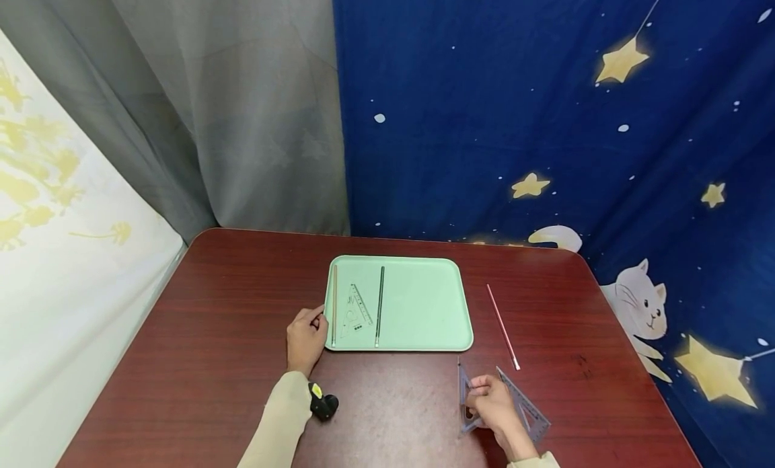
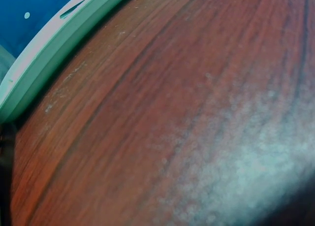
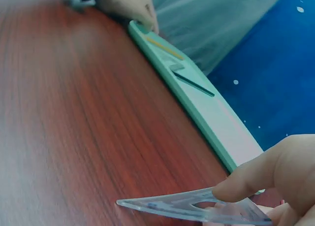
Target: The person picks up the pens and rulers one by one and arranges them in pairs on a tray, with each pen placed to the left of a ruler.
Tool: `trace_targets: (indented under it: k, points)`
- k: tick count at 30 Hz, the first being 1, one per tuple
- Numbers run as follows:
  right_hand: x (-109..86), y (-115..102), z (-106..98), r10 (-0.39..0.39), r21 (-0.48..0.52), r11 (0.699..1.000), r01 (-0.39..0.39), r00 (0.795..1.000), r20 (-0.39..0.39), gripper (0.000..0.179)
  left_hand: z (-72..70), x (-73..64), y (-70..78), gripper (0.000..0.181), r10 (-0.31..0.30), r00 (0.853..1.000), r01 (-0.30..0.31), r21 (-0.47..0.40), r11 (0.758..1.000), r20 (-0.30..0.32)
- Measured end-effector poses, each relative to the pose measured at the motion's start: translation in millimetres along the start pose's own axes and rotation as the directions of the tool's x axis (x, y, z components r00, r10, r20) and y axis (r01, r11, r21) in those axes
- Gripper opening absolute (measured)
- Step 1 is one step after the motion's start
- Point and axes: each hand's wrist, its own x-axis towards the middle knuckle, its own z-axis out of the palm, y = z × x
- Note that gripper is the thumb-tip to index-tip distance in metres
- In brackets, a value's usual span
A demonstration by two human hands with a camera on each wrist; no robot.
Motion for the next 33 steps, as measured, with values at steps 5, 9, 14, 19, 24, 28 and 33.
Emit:
trace_targets:
  k: [5, 9, 14, 19, 24, 28, 33]
  points:
    - [1.6, 0.8, 0.5, 0.05, 0.092, 0.994, -0.055, 0.997, 0.058, 0.026, -0.1, -0.1, -0.7, 0.024, -0.003, 1.0, 0.003, 0.001, 1.0, -0.003]
    - [1.2, -0.9, -1.2, 0.051, 0.128, 0.99, -0.066, 0.991, 0.122, 0.031, 0.2, 0.0, -1.7, 0.024, 0.003, 1.0, -0.003, -0.005, 1.0, -0.007]
    - [0.4, -5.9, -5.9, 0.026, 0.175, 0.982, -0.067, 0.974, 0.225, 0.038, 0.9, 0.3, -3.2, 0.024, 0.012, 1.0, -0.012, -0.007, 1.0, -0.008]
    - [0.9, -10.7, -8.3, 0.002, 0.188, 0.981, -0.057, 0.961, 0.278, 0.044, 0.9, 0.6, -2.3, 0.024, 0.013, 1.0, -0.013, -0.009, 1.0, -0.011]
    - [1.1, -13.4, -8.1, 0.003, 0.185, 0.981, -0.06, 0.955, 0.298, 0.046, 0.6, 0.8, -0.7, 0.024, 0.011, 1.0, -0.011, -0.011, 1.0, 0.0]
    - [2.9, -16.3, -7.4, -0.009, 0.191, 0.98, -0.055, 0.948, 0.318, 0.046, 0.3, 0.8, -1.0, 0.024, 0.002, 1.0, -0.002, -0.013, 1.0, 0.0]
    - [6.9, -21.6, -5.6, -0.03, 0.212, 0.976, -0.042, 0.945, 0.326, 0.045, 0.7, 0.8, -1.8, 0.024, 0.004, 1.0, -0.004, -0.017, 1.0, 0.0]
